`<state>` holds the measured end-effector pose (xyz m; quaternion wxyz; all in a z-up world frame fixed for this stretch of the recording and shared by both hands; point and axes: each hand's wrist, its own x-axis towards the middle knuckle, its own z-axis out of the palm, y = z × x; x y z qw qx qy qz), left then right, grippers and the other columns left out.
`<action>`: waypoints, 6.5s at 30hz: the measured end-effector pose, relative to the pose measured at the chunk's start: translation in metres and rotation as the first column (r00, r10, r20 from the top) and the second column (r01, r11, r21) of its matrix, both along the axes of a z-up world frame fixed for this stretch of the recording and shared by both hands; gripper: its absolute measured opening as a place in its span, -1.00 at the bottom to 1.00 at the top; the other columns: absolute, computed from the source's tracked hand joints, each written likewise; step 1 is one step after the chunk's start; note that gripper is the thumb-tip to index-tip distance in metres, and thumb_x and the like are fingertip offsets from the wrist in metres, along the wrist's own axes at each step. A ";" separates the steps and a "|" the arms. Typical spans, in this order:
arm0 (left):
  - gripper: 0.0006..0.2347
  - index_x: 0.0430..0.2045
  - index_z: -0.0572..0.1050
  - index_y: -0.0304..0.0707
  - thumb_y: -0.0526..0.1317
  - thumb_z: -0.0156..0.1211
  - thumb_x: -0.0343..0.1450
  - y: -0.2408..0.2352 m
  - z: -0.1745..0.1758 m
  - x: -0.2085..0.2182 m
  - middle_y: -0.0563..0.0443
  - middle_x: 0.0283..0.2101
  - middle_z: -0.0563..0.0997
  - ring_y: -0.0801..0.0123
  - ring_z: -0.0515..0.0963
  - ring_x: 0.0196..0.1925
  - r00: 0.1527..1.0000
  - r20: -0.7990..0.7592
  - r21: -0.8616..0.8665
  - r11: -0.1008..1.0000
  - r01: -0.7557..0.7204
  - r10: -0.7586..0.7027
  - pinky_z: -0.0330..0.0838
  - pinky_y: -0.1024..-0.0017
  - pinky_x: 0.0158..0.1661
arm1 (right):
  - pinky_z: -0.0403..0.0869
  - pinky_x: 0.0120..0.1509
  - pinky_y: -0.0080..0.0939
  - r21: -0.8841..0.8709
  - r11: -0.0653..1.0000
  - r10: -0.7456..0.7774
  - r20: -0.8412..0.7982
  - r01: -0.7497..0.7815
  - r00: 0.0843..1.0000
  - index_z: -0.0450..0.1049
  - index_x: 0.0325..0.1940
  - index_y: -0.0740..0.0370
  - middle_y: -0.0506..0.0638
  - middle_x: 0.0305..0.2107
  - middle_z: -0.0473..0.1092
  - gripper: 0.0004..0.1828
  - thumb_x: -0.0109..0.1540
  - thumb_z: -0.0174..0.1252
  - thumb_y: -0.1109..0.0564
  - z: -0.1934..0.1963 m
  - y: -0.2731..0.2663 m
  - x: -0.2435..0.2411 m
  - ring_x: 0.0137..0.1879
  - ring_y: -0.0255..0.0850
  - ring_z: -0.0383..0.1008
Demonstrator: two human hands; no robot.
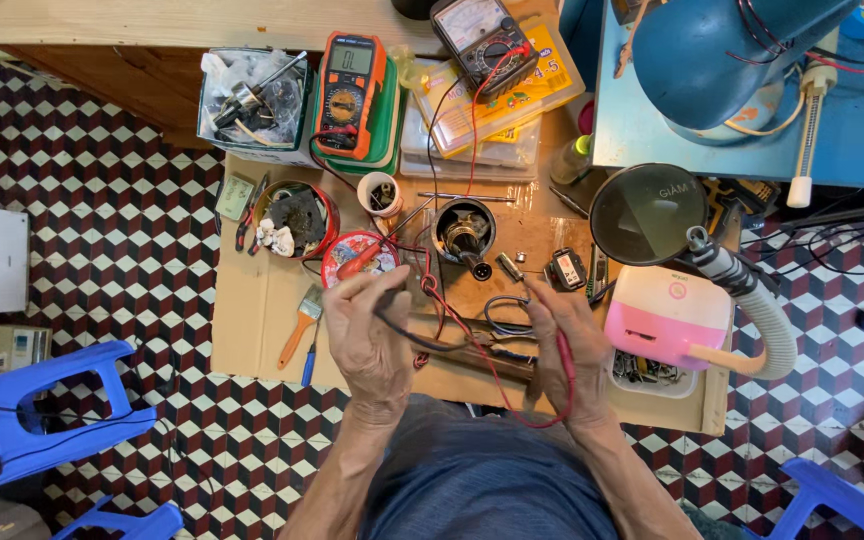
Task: The person uses a magnifying glass and a soldering iron to work on a small electronic component. They then use a multimeter to test the component and connect it to a microphone.
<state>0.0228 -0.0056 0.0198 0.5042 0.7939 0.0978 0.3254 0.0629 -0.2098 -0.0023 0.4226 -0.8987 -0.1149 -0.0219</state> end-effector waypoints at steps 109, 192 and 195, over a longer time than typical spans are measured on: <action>-0.63 0.10 0.46 -0.47 -0.10 0.04 0.55 -0.081 -0.092 0.018 -0.17 0.00 0.64 0.25 0.69 -0.01 0.965 -0.192 -0.888 0.449 -0.094 -0.178 0.63 0.35 0.06 | 0.59 0.00 -0.35 0.495 0.798 0.132 -0.701 0.344 0.701 0.49 -0.14 0.33 0.01 -0.27 0.52 -0.78 0.25 0.28 0.13 -0.045 0.016 0.063 -0.14 -0.32 0.59; -0.69 0.07 0.49 -0.32 -0.13 -0.03 0.54 -0.084 -0.072 0.023 -0.14 -0.15 0.69 0.33 0.73 -0.10 0.900 -0.404 -0.678 0.714 -0.172 -0.167 0.62 0.43 -0.11 | 0.54 0.01 -0.30 0.458 0.825 0.117 -0.713 0.332 0.692 0.53 -0.12 0.39 0.07 -0.28 0.56 -0.74 0.22 0.25 0.13 -0.051 0.011 0.064 -0.12 -0.25 0.60; -0.68 0.08 0.48 -0.32 -0.12 -0.03 0.54 -0.084 -0.072 0.023 -0.14 -0.14 0.69 0.32 0.73 -0.10 0.901 -0.399 -0.683 0.710 -0.169 -0.170 0.62 0.43 -0.11 | 0.54 0.02 -0.30 0.458 0.824 0.116 -0.712 0.334 0.692 0.53 -0.12 0.40 0.07 -0.27 0.56 -0.74 0.22 0.26 0.13 -0.049 0.012 0.064 -0.12 -0.25 0.60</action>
